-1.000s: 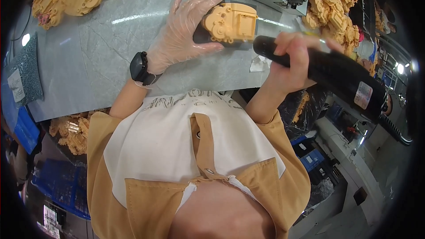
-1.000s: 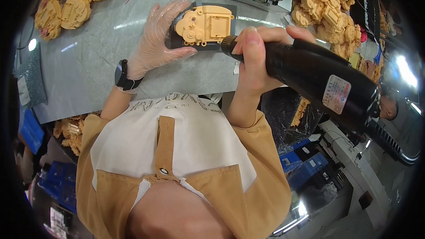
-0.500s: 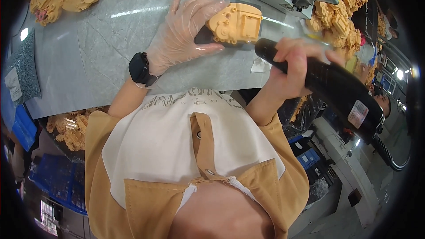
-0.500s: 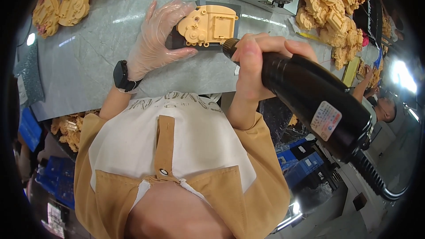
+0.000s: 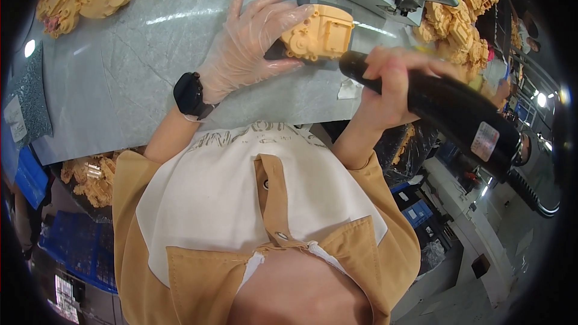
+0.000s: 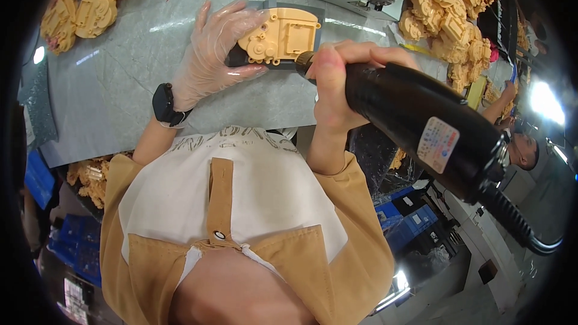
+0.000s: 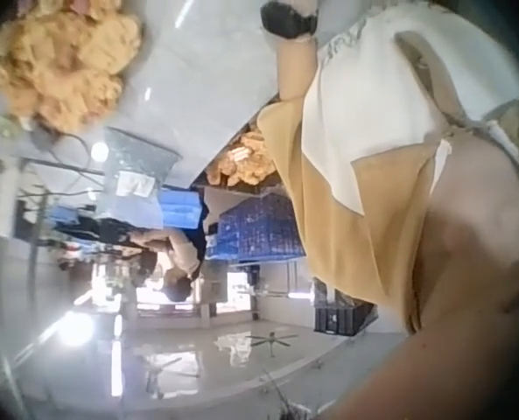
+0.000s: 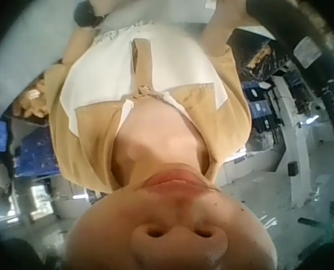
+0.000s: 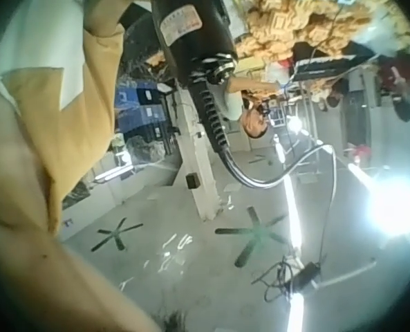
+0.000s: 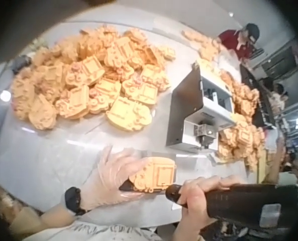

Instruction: The person assembles plastic parts by positioning them on a fixture and fastening screws into them using an electric screwdriver.

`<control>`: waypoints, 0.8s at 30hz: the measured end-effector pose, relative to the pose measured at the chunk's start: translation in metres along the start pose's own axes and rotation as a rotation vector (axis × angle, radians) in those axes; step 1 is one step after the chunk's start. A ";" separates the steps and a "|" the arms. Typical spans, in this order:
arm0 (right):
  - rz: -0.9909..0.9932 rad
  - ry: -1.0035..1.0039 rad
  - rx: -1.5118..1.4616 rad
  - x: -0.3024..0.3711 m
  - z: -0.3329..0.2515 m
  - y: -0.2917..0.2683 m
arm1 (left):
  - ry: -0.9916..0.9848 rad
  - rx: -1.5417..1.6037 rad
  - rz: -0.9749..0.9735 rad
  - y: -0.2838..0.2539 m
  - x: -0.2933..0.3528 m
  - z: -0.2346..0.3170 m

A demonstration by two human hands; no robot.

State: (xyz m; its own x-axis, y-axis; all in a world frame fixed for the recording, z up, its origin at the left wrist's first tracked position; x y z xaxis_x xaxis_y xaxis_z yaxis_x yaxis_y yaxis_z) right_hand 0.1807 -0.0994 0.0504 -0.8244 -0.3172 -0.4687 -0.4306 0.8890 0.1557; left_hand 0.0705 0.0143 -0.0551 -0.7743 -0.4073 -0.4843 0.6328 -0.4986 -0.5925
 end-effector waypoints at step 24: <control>-0.068 0.018 -0.127 0.004 -0.026 0.024 | -0.018 -0.002 0.069 0.004 0.004 0.007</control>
State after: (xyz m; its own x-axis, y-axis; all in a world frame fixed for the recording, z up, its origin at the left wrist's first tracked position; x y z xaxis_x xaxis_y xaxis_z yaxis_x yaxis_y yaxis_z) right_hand 0.1575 -0.0882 0.0742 -0.7976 -0.3823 -0.4665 -0.5279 0.8166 0.2335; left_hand 0.0700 0.0050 -0.0552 -0.7289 -0.4544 -0.5120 0.6844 -0.4671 -0.5598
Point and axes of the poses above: each hand's wrist, its own x-axis away from the middle knuckle, its own y-axis out of the palm, z = x × y, the point moved 6 cm from there along -x, towards the middle knuckle, and after that the axes turned 9 degrees about z, right-handed, at the moved point
